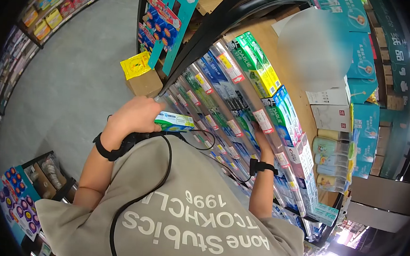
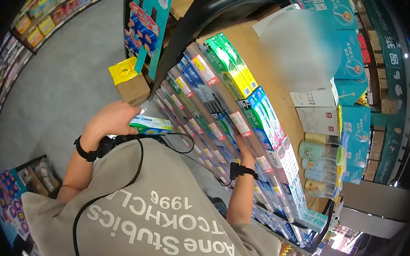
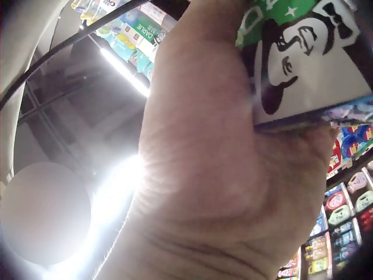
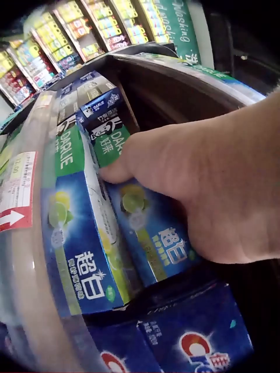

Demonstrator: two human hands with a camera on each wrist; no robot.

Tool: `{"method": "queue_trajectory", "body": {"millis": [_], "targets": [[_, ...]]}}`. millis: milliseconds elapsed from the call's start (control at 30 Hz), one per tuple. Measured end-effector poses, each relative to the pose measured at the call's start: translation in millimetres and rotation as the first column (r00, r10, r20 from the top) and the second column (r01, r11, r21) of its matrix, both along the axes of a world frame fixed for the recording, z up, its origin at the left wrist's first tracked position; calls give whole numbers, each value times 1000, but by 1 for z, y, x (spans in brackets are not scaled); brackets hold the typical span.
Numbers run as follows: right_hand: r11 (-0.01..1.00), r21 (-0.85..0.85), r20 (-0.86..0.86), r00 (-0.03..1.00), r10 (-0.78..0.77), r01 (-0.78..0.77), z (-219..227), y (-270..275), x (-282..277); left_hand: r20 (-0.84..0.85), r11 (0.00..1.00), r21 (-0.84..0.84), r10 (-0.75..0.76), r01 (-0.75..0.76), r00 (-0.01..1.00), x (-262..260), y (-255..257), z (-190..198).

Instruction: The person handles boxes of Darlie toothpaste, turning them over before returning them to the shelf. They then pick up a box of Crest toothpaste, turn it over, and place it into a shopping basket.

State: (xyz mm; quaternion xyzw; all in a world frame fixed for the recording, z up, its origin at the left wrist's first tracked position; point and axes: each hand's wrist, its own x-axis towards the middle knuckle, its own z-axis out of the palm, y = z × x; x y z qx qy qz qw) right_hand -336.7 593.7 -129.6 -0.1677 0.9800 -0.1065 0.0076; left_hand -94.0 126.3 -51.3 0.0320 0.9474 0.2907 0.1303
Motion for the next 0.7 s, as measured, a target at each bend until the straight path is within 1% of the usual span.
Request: {"method": "queue_trajectory", "body": {"millis": [33, 133, 233, 333, 367, 433, 467, 500, 533, 633, 700], "targets": [[1000, -15, -11, 1000, -2, 2, -2, 0, 0, 5, 1000, -3, 4, -4, 1000, 1, 0, 1], [1000, 10, 1, 1000, -2, 2, 0, -1, -1, 4, 1000, 4, 4, -4, 1000, 3, 2, 5], [991, -133, 117, 993, 13, 2, 10, -10, 7, -23, 1000, 3, -16, 16, 1000, 4, 2, 8], [997, 3, 2, 997, 76, -76, 40, -31, 39, -11, 1000, -15, -23, 23, 1000, 0, 6, 18], [996, -1, -46, 995, 84, -84, 39, -28, 51, -4, 999, -21, -43, 43, 999, -4, 7, 19], [997, -31, -171, 983, 71, -77, 32, -30, 74, -59, 993, -8, -117, 117, 991, -12, 12, 16], [980, -159, -186, 978, 93, -123, 38, -38, 87, -90, 987, -3, -163, 164, 982, -19, 14, 19], [947, -277, -203, 973, 108, -163, 51, -48, 107, -76, 979, 10, -202, 204, 976, -28, 20, 28], [901, -384, -230, 966, 120, -204, 60, -54, 122, -105, 967, 7, -254, 256, 961, -40, 26, 34], [817, -560, 21, 984, 179, -136, 64, -49, 160, -149, 918, 3, -392, 397, 908, -68, 53, 43], [755, -653, 116, 977, 180, -62, 83, -49, 181, -210, 865, -55, -498, 498, 842, -84, 79, 54]]}}
